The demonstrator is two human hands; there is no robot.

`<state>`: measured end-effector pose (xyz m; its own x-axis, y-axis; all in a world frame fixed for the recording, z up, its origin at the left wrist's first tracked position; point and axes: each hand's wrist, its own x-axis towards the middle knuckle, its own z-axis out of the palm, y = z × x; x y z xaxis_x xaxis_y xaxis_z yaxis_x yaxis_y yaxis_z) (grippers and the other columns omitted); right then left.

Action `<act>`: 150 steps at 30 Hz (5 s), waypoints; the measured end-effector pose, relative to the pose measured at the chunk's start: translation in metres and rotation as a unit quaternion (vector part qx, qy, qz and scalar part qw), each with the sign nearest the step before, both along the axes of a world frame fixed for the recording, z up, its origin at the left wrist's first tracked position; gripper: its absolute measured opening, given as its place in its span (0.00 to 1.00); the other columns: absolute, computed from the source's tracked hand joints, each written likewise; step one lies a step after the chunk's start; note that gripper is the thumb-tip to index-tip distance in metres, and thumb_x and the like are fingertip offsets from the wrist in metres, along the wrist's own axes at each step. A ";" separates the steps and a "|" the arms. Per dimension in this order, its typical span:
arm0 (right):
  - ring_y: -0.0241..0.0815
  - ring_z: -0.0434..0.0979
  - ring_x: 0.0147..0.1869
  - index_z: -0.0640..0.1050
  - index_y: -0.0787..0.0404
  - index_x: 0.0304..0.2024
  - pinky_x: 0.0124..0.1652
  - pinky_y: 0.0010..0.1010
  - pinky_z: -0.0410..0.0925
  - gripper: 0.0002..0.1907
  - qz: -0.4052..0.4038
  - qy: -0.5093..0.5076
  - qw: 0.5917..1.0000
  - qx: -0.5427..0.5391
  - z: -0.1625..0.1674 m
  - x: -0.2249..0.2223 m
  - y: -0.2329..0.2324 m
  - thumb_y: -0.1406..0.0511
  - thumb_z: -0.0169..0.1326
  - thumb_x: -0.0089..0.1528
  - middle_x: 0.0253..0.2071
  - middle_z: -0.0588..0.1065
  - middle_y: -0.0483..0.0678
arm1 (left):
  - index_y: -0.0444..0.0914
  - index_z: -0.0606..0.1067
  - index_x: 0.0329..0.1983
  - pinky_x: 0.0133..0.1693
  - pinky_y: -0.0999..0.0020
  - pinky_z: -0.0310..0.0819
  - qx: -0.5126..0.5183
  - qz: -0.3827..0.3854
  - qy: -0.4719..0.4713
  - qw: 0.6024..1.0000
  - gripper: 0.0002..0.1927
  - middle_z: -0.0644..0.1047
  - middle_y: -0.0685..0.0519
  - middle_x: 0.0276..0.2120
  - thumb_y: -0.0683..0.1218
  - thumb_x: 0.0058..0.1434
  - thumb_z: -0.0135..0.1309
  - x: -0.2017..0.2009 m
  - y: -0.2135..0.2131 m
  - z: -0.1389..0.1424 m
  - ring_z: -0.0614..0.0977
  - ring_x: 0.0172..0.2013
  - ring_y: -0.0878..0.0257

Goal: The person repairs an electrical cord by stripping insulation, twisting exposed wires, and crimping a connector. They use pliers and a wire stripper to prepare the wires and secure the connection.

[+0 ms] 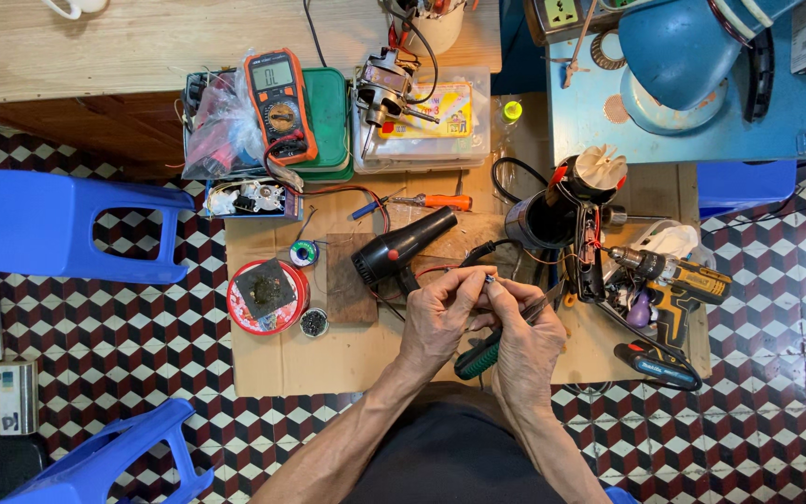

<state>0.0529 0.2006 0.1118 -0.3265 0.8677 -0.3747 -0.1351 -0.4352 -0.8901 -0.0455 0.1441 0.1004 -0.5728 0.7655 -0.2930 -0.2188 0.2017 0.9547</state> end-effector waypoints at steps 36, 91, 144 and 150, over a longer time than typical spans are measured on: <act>0.29 0.65 0.20 0.77 0.66 0.41 0.21 0.20 0.60 0.15 0.220 -0.032 0.974 -0.041 -0.009 0.018 0.015 0.61 0.47 0.71 0.22 0.72 0.45 | 0.33 0.80 0.43 0.39 0.74 0.79 0.025 -0.028 -0.102 0.994 0.16 0.82 0.55 0.35 0.52 0.69 0.54 -0.016 -0.001 -0.022 0.81 0.35 0.70; 0.29 0.65 0.19 0.77 0.64 0.38 0.19 0.19 0.60 0.11 0.171 0.074 0.973 -0.133 -0.012 0.023 0.022 0.63 0.51 0.69 0.21 0.73 0.46 | 0.34 0.77 0.49 0.47 0.70 0.81 0.051 -0.030 -0.128 0.990 0.11 0.82 0.51 0.41 0.44 0.71 0.50 -0.013 -0.005 -0.018 0.84 0.41 0.68; 0.25 0.65 0.22 0.79 0.62 0.50 0.20 0.17 0.57 0.12 0.144 -0.088 0.985 0.031 0.009 0.051 0.044 0.66 0.56 0.64 0.25 0.73 0.41 | 0.34 0.76 0.48 0.30 0.76 0.81 -0.015 -0.101 -0.212 0.972 0.16 0.79 0.56 0.34 0.51 0.66 0.56 0.005 0.001 -0.002 0.80 0.32 0.72; 0.26 0.67 0.23 0.79 0.64 0.48 0.20 0.17 0.59 0.12 0.134 -0.085 0.987 0.031 0.006 0.047 0.042 0.64 0.56 0.65 0.26 0.74 0.41 | 0.33 0.75 0.47 0.33 0.71 0.84 -0.046 -0.090 -0.258 0.961 0.14 0.77 0.55 0.32 0.49 0.66 0.56 0.009 -0.001 -0.001 0.80 0.33 0.72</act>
<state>0.1000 0.2426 0.1183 -0.4842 0.7819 -0.3926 0.1310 -0.3789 -0.9161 -0.0361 0.1433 0.0994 -0.1936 0.7958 -0.5738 -0.6115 0.3595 0.7049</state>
